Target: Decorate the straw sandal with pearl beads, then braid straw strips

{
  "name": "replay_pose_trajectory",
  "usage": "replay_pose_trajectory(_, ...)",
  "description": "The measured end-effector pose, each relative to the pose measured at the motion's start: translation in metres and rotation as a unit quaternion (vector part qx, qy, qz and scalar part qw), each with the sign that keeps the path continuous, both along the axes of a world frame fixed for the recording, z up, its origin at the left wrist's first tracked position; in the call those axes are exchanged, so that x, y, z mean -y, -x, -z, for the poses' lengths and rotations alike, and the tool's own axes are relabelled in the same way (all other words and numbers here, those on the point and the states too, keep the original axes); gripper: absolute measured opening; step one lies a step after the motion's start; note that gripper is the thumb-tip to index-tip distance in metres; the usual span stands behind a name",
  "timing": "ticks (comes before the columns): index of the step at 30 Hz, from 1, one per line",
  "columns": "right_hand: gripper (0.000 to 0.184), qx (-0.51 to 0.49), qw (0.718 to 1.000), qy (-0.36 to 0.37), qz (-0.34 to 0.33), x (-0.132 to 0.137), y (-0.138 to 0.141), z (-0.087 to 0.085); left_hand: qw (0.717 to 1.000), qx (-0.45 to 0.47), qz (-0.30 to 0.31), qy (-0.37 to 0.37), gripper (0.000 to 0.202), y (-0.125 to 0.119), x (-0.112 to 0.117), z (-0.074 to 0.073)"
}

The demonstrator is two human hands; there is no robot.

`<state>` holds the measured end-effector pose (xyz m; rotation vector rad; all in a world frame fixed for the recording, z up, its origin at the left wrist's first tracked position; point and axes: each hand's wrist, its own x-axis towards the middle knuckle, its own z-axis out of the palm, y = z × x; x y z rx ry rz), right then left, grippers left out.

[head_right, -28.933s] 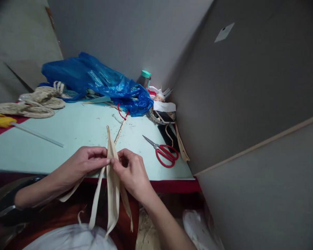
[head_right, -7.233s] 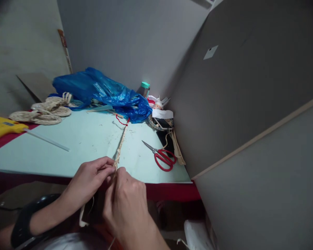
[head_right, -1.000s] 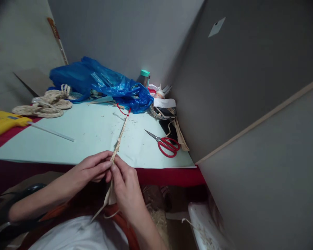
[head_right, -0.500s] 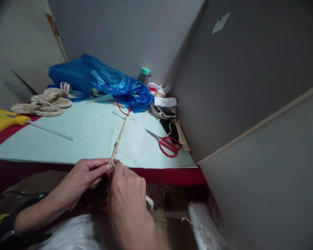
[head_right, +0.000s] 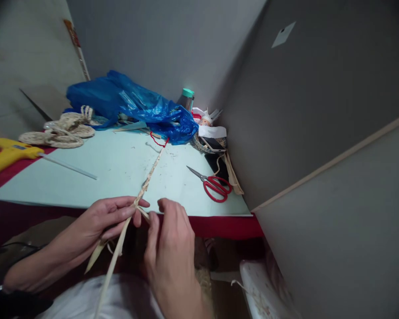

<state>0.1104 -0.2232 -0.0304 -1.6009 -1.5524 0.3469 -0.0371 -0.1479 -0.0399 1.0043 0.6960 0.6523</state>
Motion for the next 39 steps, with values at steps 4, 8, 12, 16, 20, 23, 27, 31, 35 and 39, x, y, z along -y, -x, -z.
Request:
replay_pose_trajectory(4,0.027,-0.167,0.973,0.128,-0.094,-0.016,0.007,0.007,1.0,0.018,0.011,0.021,0.022,0.002,0.002,-0.001)
replay_pose_trajectory(8,0.033,-0.197,0.968,0.136,-0.081,-0.023,0.014,0.018,1.0,0.02,0.0,0.012,0.03,0.003,0.005,0.003)
replay_pose_trajectory(12,0.035,-0.185,0.972,0.125,-0.076,-0.025,0.01,0.024,0.999,-0.022,0.005,-0.027,0.037,0.003,0.008,0.001)
replay_pose_trajectory(16,0.026,-0.174,0.974,0.111,-0.095,-0.028,0.003,0.025,0.985,-0.138,0.005,-0.107,0.027,0.005,0.009,-0.002)
replay_pose_trajectory(20,0.026,-0.161,0.98,0.101,-0.059,-0.027,0.005,0.029,0.903,-0.305,0.011,-0.301,0.019,0.011,0.007,-0.003)
replay_pose_trajectory(23,0.027,-0.15,0.984,0.086,-0.04,-0.022,0.011,0.035,0.843,-0.37,0.0,-0.391,0.025,0.016,0.006,-0.003)
replay_pose_trajectory(27,0.025,-0.134,0.989,0.055,-0.017,-0.017,0.017,0.041,0.794,-0.41,-0.002,-0.449,0.024,0.019,0.016,0.001)
replay_pose_trajectory(31,0.026,-0.191,0.979,0.063,-0.02,-0.016,0.015,0.039,0.71,-0.389,-0.034,-0.586,0.025,0.013,0.034,0.018)
replay_pose_trajectory(35,0.021,-0.257,0.962,0.082,-0.039,-0.018,0.01,0.04,0.589,-0.367,-0.059,-0.717,0.029,0.009,0.045,0.037)
replay_pose_trajectory(39,0.02,-0.338,0.935,0.095,-0.054,-0.019,0.006,0.041,0.659,-0.3,-0.025,-0.689,0.023,0.015,0.041,0.032)
